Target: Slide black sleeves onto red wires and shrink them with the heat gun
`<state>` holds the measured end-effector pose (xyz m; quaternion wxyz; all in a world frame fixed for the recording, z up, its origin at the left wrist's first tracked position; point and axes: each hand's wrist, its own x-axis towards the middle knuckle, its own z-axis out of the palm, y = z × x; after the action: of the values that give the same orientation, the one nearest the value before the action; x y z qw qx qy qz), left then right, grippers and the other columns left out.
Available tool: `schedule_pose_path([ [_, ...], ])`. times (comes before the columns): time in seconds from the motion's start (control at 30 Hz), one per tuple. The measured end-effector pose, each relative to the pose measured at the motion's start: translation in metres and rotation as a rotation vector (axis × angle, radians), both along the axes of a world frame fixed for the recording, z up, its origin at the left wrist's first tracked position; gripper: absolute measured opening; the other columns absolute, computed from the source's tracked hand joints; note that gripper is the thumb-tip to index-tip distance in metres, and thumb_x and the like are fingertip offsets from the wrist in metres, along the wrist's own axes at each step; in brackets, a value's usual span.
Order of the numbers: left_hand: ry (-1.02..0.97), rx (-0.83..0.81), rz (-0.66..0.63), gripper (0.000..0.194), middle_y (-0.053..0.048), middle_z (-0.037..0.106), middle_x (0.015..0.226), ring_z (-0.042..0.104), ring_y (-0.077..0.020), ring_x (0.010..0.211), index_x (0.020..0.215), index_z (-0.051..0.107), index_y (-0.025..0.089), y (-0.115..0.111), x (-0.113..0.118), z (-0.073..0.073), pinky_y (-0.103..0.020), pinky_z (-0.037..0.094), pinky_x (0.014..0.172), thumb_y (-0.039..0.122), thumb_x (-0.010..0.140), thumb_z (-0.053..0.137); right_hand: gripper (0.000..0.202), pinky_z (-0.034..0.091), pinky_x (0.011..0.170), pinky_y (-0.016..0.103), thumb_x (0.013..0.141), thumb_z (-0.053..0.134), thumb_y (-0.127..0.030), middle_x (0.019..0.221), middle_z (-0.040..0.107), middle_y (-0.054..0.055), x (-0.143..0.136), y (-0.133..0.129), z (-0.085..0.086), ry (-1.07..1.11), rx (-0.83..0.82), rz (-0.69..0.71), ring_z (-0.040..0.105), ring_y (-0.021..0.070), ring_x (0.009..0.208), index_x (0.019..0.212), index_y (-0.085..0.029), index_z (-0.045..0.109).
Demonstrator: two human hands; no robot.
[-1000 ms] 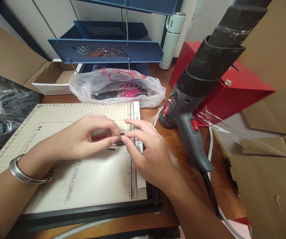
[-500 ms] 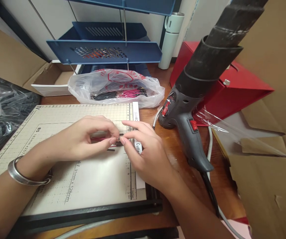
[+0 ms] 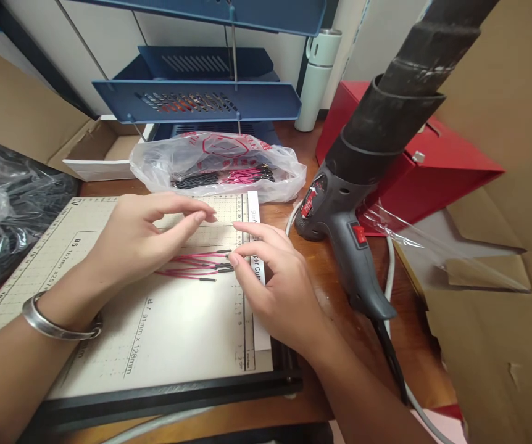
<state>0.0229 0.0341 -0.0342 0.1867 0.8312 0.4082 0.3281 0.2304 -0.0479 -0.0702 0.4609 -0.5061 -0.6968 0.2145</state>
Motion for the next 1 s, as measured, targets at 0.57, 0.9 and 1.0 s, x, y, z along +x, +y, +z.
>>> schedule_pose_path([
  [0.57,-0.011,-0.006,-0.234,0.021,-0.001,0.080,0.091,0.071,-0.0145,0.083,0.104,0.077,0.017,0.0002,-0.0013,-0.0025,-0.025,0.051,0.079,0.025,0.102,0.057,0.009,0.055,0.109,0.040,0.098,0.068,-0.022,0.131,0.078,0.008,-0.0002,0.0017,-0.0052,0.001,0.047,-0.058,0.072,0.0227,0.124,0.094,-0.023,0.076],
  [0.9,0.002,-0.098,-0.414,0.017,0.001,0.075,0.074,0.065,-0.0080,0.064,0.090,0.079,0.016,-0.0009,-0.0010,-0.0050,-0.019,0.047,0.065,0.022,0.100,0.066,0.009,0.058,0.106,0.039,0.097,0.068,-0.021,0.129,0.078,0.010,0.0000,0.0017,-0.0059,-0.002,0.072,-0.062,0.073,0.0233,0.124,0.095,-0.022,0.077],
  [1.0,-0.006,-0.092,-0.427,0.016,0.002,0.075,0.073,0.065,-0.0080,0.065,0.091,0.079,0.016,-0.0004,-0.0006,-0.0049,-0.019,0.047,0.066,0.021,0.100,0.067,0.008,0.058,0.107,0.038,0.097,0.070,-0.021,0.130,0.078,0.010,0.0000,0.0011,-0.0058,-0.001,0.071,-0.060,0.073,0.0228,0.125,0.097,-0.022,0.078],
])
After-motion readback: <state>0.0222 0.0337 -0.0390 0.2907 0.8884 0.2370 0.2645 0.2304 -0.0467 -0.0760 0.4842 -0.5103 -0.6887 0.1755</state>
